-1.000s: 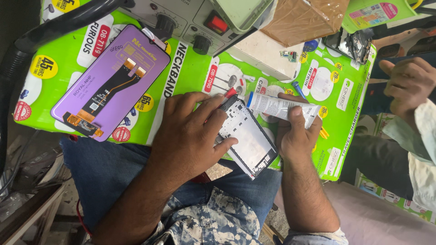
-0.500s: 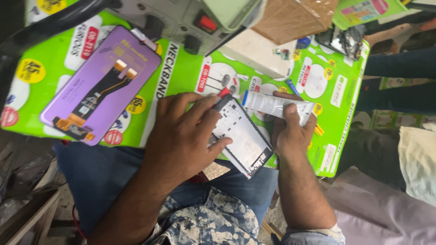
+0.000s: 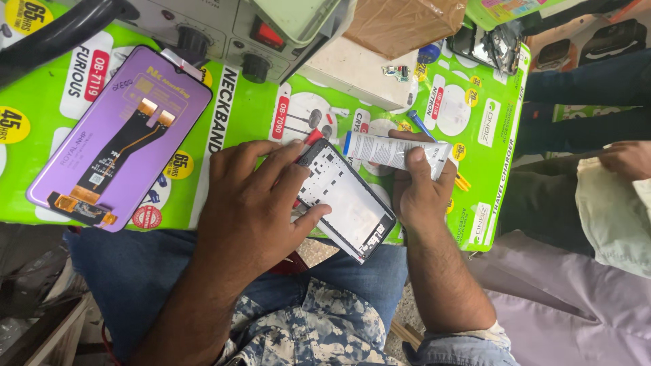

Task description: The person applies adhesive from a tube to the frame of a disassembled smartphone. They then pick up a replacement screen assembly, align it with the phone body, and press the two parts together to bond them.

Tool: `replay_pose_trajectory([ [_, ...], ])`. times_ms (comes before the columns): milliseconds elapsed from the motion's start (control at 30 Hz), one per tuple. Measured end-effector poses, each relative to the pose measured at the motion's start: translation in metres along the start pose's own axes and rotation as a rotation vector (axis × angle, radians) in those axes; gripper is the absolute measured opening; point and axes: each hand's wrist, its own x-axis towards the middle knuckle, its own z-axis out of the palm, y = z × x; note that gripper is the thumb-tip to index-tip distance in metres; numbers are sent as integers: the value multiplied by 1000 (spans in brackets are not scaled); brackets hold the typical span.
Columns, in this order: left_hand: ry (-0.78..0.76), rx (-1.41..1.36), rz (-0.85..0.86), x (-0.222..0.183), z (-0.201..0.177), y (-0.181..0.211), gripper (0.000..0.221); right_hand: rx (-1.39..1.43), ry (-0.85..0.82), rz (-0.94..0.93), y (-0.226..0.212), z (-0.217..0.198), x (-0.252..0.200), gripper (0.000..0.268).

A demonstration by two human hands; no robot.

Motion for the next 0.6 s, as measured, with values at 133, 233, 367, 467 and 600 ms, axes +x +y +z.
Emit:
replay_pose_trajectory([
  [133, -7, 1, 0, 0, 1, 0, 51, 20, -31, -19, 2, -3, 0, 39],
  [233, -6, 2, 5, 0, 0, -1, 51, 35, -33, -25, 2, -3, 1, 39],
  [367, -11, -4, 5, 0, 0, -1, 52, 47, -40, -25, 1, -3, 0, 38],
  [467, -13, -5, 4, 0, 0, -1, 52, 54, -40, -10, -1, -3, 0, 38],
  [600, -10, -7, 5, 0, 0, -1, 52, 57, -42, 0, -1, -3, 0, 39],
])
